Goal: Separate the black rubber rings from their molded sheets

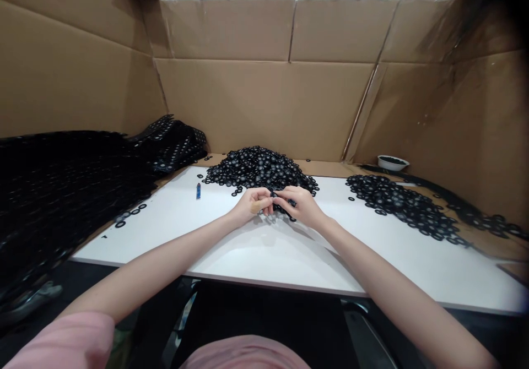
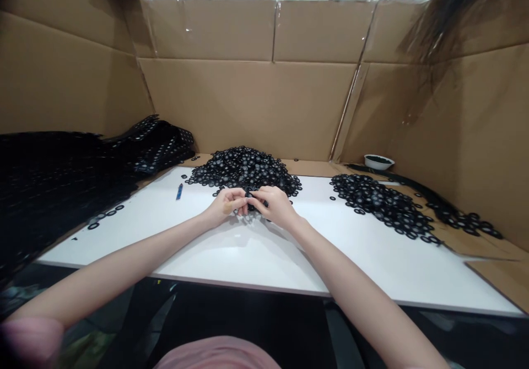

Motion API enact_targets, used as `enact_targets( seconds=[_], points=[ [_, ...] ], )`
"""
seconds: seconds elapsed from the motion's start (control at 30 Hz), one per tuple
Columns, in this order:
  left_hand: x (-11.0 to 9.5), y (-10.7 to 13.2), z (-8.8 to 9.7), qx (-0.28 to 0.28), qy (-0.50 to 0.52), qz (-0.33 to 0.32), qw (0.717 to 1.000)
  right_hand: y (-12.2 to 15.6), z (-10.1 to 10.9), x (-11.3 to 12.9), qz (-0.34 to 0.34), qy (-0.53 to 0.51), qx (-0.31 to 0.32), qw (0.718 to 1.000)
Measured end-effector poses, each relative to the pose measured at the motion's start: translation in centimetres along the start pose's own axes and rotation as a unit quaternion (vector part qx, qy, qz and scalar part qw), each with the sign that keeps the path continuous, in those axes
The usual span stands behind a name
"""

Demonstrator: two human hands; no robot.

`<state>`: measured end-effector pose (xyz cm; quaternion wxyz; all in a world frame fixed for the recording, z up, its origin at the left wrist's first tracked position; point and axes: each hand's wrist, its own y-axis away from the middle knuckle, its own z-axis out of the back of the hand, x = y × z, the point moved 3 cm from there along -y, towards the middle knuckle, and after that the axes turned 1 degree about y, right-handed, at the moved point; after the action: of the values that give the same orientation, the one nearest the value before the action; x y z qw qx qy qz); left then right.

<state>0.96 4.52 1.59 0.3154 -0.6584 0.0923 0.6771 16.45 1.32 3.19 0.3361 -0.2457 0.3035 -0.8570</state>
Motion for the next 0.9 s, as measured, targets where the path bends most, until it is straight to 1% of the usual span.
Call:
enact_targets(
  seconds=[0.4, 0.7, 0.9],
  points=[
    [-0.1, 0.3, -0.4, 0.006, -0.012, 0.009, 1.0, -0.1, -0.4, 0.5, 0.01, 0.022, 0.017, 1.0],
    [0.3, 0.2, -0.3, 0.006, -0.002, 0.021, 1.0, 0.0, -1.2, 0.3, 0.022, 0.025, 0.035, 0.999],
    [0.3, 0.3, -0.5, 0.008, 0.001, 0.028, 1.0, 0.0, -1.2, 0.3, 0.025, 0.019, 0.048, 0.998]
  ],
)
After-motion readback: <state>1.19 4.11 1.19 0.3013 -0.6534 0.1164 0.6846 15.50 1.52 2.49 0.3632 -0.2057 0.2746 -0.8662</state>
